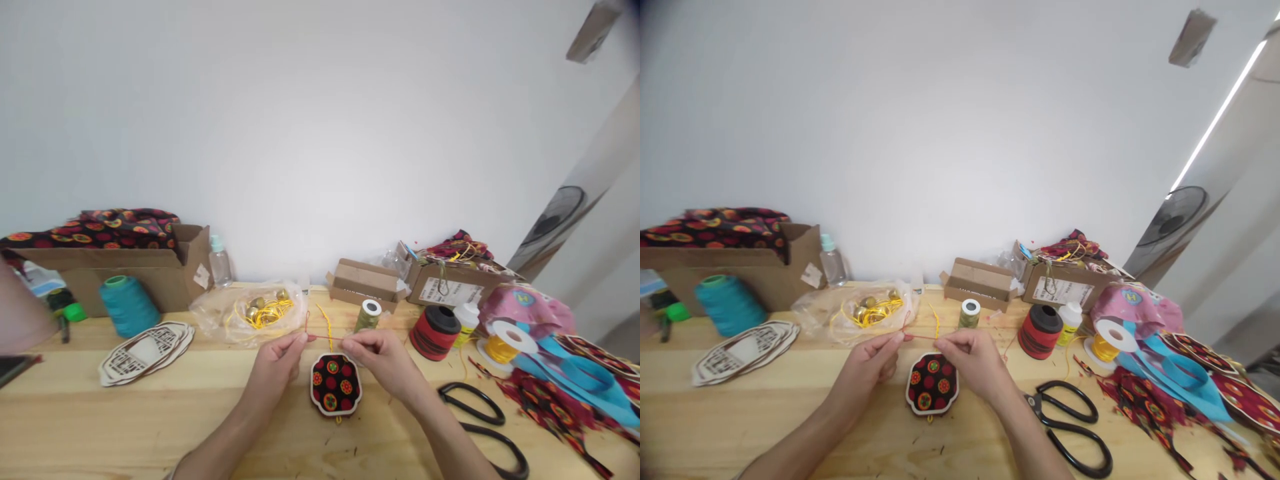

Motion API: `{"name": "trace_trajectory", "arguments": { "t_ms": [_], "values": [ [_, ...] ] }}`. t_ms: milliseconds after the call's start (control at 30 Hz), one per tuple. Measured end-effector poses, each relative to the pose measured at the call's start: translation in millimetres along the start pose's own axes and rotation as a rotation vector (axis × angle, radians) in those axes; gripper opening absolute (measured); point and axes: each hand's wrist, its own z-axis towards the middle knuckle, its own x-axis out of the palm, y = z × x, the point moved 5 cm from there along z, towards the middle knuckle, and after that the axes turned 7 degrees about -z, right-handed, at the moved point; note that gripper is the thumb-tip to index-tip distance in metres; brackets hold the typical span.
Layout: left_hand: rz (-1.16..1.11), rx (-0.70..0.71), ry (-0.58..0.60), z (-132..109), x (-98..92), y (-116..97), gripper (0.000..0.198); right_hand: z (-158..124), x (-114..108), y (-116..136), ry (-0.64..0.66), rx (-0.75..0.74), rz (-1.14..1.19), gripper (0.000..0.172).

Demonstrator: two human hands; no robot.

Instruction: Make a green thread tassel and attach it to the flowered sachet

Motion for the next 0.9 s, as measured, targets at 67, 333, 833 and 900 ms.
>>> {"name": "trace_trajectory", "arguments": {
  "t_ms": [67,333,833,900],
  "values": [
    [-0.080,-0.015,0.018,0.8,1.1,1.7,0.040,-0.2,-4.4,7.0,-0.179,-0.098,-0.092,0.024],
    [-0.371,-0.098,0.086,1.7,4.3,8.3,0.027,-20.2,20.9,35.4,-0.127,-0.578,-0.520,0.020],
    [0.376,0.177,0.283,-15.9,23.2,-13.0,0.034,-18.1,4.1,40.6,-0.299,-0.510,-0.216,0.011],
    [0.384,0.172,0.313,-17.6,25.6,-13.3,0.033,-17.7,3.4,39.1,-0.287,-0.482,-0.164,0.011]
  ]
}}
